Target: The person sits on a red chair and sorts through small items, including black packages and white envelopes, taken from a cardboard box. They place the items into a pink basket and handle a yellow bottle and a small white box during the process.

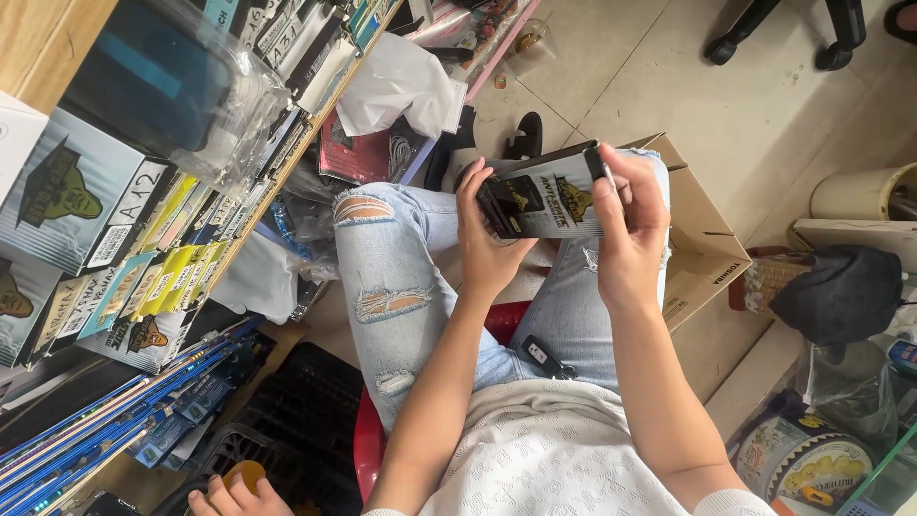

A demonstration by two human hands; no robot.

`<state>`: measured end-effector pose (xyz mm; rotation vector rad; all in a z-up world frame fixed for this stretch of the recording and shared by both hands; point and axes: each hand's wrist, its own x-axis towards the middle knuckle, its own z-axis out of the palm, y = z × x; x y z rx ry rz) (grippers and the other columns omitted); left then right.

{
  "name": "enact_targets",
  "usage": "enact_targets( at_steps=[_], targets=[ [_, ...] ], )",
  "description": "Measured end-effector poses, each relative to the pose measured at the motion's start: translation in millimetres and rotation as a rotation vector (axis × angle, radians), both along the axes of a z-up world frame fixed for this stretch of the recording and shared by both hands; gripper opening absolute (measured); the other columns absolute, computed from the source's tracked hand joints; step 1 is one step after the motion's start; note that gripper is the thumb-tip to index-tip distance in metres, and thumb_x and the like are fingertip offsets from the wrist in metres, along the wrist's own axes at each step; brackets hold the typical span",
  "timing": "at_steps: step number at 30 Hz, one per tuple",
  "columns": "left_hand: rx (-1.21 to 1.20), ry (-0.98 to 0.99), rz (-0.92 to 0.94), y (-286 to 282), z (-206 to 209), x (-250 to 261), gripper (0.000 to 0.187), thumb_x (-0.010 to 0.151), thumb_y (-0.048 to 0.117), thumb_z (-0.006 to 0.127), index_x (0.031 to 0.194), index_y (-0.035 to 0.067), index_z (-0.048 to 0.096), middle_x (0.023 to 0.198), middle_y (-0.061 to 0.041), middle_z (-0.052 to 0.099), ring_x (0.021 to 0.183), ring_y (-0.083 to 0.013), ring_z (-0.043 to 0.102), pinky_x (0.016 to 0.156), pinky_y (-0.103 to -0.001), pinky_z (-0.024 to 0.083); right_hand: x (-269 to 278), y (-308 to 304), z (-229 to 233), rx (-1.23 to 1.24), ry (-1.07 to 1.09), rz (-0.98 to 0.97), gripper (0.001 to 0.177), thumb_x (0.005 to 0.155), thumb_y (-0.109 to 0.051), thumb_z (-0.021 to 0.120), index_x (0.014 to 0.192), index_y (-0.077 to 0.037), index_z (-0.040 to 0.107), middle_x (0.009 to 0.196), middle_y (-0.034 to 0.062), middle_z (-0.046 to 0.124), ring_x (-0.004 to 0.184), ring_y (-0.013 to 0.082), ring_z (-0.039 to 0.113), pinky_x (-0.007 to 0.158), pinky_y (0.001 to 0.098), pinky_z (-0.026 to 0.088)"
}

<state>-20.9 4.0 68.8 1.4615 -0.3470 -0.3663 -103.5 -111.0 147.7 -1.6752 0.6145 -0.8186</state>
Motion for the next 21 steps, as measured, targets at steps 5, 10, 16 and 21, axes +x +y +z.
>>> enact_targets(
  at_steps=[5,10,16,21],
  targets=[
    [-0.043,0.048,0.010,0.0,3.9,-0.7,0.082,0.071,0.005,0.086,0.140,0.021,0.046,0.156,-0.006,0.039,0.139,-0.0415,0.049,0.102,-0.057,0.056,-1.9,0.5,-8.2,0.026,-0.039,0.029,0.024,0.110,-0.008,0.057,0.133,-0.009,0.064,0.117,0.0045,0.058,0.108,0.0086,0.049,0.097,0.0312,0.041],
    [-0.062,0.102,-0.015,1.5,6.4,-1.0,0.085,0.070,0.001,0.087,0.141,0.021,0.044,0.161,-0.008,0.036,0.130,-0.0486,0.055,0.098,-0.052,0.060,1.6,5.0,1.6,-0.026,-0.072,0.008,0.021,0.109,-0.005,0.056,0.129,-0.002,0.063,0.108,0.0059,0.051,0.103,0.0113,0.045,0.097,0.0320,0.040],
    [-0.076,0.112,-0.022,1.6,7.0,-1.8,0.087,0.069,0.002,0.088,0.141,0.020,0.043,0.163,-0.009,0.035,0.128,-0.0513,0.056,0.096,-0.052,0.061,6.1,13.5,24.2,-0.265,0.020,0.015,0.018,0.107,0.003,0.059,0.125,0.004,0.066,0.107,0.0143,0.053,0.110,0.0228,0.052,0.102,0.0403,0.042],
    [-0.105,0.155,-0.036,-1.1,-1.5,-4.6,0.090,0.068,-0.002,0.086,0.143,0.021,0.042,0.163,-0.009,0.034,0.129,-0.0517,0.054,0.096,-0.054,0.061,8.5,21.9,13.3,-0.389,0.084,0.038,0.029,0.111,-0.008,0.049,0.136,-0.004,0.064,0.118,0.0142,0.049,0.115,0.0246,0.049,0.104,0.0436,0.041]
  ],
)
